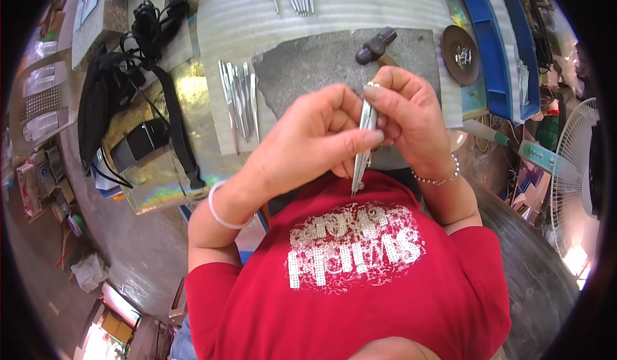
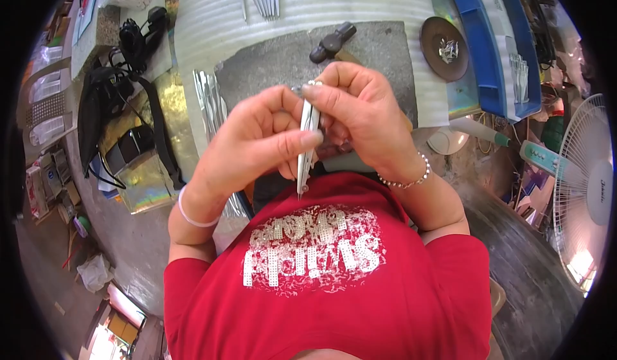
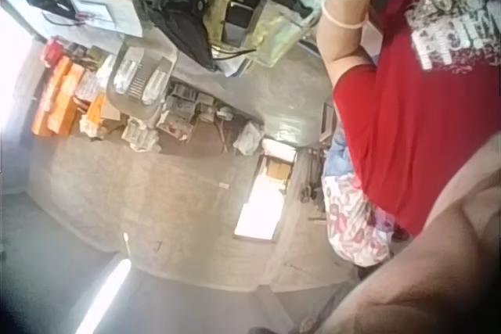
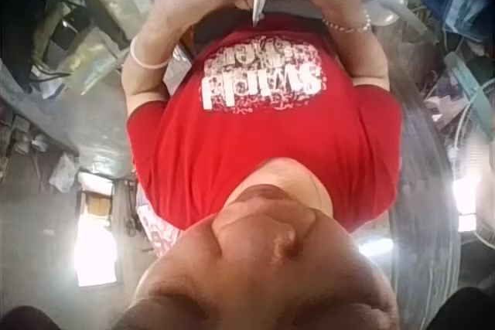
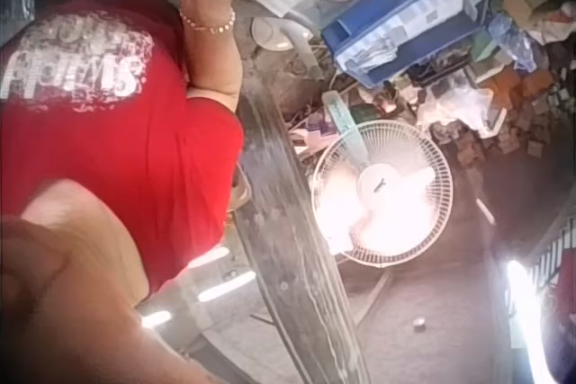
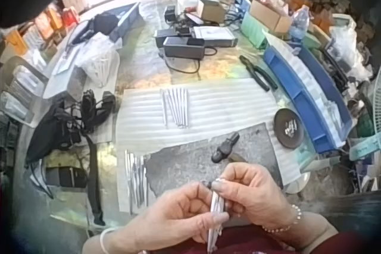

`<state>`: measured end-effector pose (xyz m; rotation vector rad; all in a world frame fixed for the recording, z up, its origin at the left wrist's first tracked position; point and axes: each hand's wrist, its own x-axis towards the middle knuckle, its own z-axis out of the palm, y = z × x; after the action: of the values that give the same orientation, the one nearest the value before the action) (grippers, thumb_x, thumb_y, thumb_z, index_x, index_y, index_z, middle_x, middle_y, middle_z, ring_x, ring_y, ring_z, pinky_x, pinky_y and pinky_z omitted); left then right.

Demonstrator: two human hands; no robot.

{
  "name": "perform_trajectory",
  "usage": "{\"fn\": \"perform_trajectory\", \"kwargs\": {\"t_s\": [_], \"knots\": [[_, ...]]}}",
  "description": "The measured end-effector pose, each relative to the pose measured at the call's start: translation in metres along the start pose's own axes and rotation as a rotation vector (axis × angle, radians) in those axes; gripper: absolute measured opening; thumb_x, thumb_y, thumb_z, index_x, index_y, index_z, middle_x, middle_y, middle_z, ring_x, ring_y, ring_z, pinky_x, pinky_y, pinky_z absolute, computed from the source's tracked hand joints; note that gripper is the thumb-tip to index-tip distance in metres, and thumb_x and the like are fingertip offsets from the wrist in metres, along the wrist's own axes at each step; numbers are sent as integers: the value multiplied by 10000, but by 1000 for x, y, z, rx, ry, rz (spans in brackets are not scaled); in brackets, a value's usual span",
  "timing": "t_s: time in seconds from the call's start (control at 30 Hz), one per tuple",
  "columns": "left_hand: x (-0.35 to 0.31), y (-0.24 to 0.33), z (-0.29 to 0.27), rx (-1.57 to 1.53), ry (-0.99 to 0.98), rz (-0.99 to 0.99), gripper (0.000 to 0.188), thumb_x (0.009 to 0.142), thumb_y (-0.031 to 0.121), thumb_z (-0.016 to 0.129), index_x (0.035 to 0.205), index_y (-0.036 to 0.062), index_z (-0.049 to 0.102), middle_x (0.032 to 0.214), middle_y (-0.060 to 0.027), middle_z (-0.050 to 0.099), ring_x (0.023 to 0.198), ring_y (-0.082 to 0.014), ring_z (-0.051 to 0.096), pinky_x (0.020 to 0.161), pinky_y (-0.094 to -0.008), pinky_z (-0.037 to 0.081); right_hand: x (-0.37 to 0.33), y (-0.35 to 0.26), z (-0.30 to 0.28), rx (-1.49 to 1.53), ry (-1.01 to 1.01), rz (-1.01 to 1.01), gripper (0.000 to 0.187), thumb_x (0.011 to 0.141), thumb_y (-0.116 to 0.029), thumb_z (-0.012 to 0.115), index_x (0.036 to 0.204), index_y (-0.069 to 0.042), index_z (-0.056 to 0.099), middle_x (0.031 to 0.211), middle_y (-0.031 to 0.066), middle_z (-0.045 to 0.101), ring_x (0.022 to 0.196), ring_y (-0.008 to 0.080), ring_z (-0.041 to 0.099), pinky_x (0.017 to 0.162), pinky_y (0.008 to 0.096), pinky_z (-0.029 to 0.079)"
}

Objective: The recorder is hammering and shaping small metal strips on a stone anvil using a hammer and a punch tool.

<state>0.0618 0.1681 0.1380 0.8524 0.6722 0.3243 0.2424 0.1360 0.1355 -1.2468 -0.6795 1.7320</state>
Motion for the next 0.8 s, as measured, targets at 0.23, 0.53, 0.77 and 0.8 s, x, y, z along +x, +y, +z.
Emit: {"fn": "perform_trajectory", "kwargs": {"t_s": [0.23, 0.53, 0.77, 0.8], "knots": [[-29, -19, 7, 329, 481, 562, 292, 820, -53, 644, 1057, -19, 476, 880, -93, 630, 692, -101, 614, 610, -224, 509, 19, -65, -18, -351, 52, -362, 186, 935, -195, 538, 838, -38, 560, 717, 24, 604, 497, 31, 462, 452, 161, 356], [-25, -41, -2, 854, 692, 741, 196, 776, -44, 679, 911, -11, 541, 839, -109, 613, 649, -185, 621, 555, -279, 485, 209, -98, -138, -1570, 337, -703, 234, 842, -221, 568, 802, 10, 575, 703, 171, 601, 694, 313, 614, 629, 400, 466], [-30, -36, -5, 681, 609, 414, 89, 836, -17, 627, 918, -41, 600, 912, -99, 663, 757, -119, 629, 671, -240, 504, 124, -83, -85, -1372, 243, -804, 231, 849, -213, 554, 937, 0, 562, 828, 194, 614, 799, 366, 606, 712, 430, 477], [-28, -36, -4, 679, 613, 401, 89, 836, -17, 627, 918, -41, 600, 912, -99, 663, 757, -119, 629, 671, -240, 504, 92, -80, -68, -1327, 196, -693, 234, 848, -208, 561, 953, 2, 558, 850, 183, 609, 798, 354, 602, 708, 418, 476]]}}
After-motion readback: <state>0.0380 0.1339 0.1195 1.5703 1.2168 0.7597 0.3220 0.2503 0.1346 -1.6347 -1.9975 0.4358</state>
